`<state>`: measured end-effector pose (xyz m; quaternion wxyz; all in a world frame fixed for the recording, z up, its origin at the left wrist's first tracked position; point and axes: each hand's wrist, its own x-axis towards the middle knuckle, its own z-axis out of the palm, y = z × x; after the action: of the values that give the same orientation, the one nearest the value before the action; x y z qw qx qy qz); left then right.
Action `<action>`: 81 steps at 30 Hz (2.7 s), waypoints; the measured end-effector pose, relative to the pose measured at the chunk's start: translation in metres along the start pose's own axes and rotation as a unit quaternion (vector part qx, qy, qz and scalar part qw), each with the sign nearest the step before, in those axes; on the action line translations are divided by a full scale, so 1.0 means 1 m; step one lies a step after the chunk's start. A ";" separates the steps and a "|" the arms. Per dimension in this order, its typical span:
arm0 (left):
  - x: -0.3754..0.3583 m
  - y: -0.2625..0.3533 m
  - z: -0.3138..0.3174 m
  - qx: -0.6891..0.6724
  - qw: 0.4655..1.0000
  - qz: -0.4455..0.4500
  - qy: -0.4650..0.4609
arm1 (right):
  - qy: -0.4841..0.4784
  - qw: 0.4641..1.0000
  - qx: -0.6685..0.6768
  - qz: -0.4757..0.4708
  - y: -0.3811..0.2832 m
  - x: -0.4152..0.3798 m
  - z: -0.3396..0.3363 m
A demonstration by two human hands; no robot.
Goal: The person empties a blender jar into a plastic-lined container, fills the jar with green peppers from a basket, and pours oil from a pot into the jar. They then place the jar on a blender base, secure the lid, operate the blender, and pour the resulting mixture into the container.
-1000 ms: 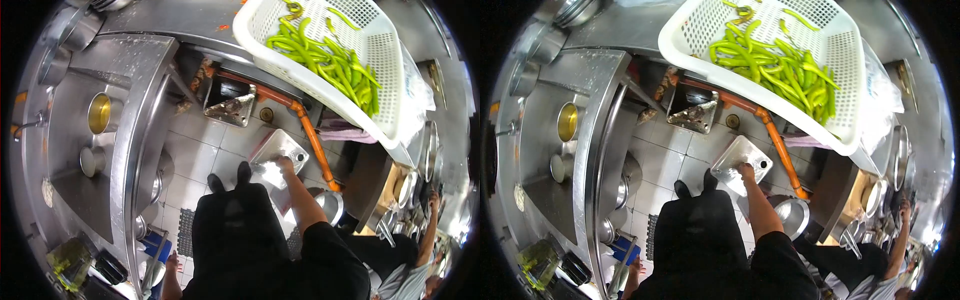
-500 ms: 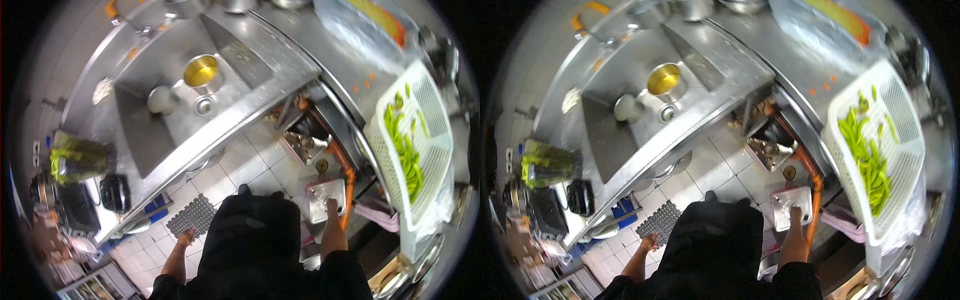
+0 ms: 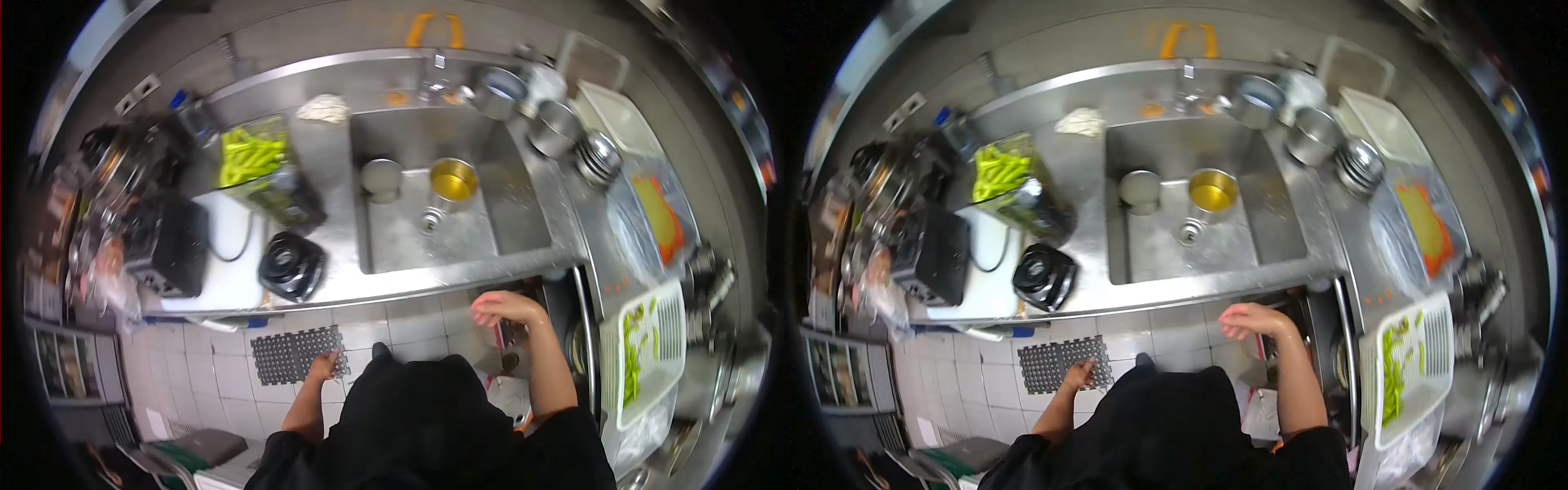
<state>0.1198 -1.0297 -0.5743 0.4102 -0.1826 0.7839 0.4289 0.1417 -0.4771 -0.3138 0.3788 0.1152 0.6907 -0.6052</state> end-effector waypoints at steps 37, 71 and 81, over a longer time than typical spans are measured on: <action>-0.138 -0.036 0.091 -0.220 0.929 -0.258 0.151 | 0.502 0.864 0.004 -0.024 0.001 0.346 -0.329; -0.004 -0.162 -0.044 -0.278 0.952 -0.105 0.067 | 0.470 0.727 -0.466 -0.183 -0.555 0.048 0.062; -0.013 -0.182 -0.049 -0.283 0.945 -0.140 0.086 | 0.476 0.702 -0.505 -0.163 -0.567 0.062 0.091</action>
<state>0.2198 -1.1734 -0.6449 0.3291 -0.4353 0.6290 0.5537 -0.2161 -0.7167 0.0713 -0.1030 0.0649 0.9891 -0.0833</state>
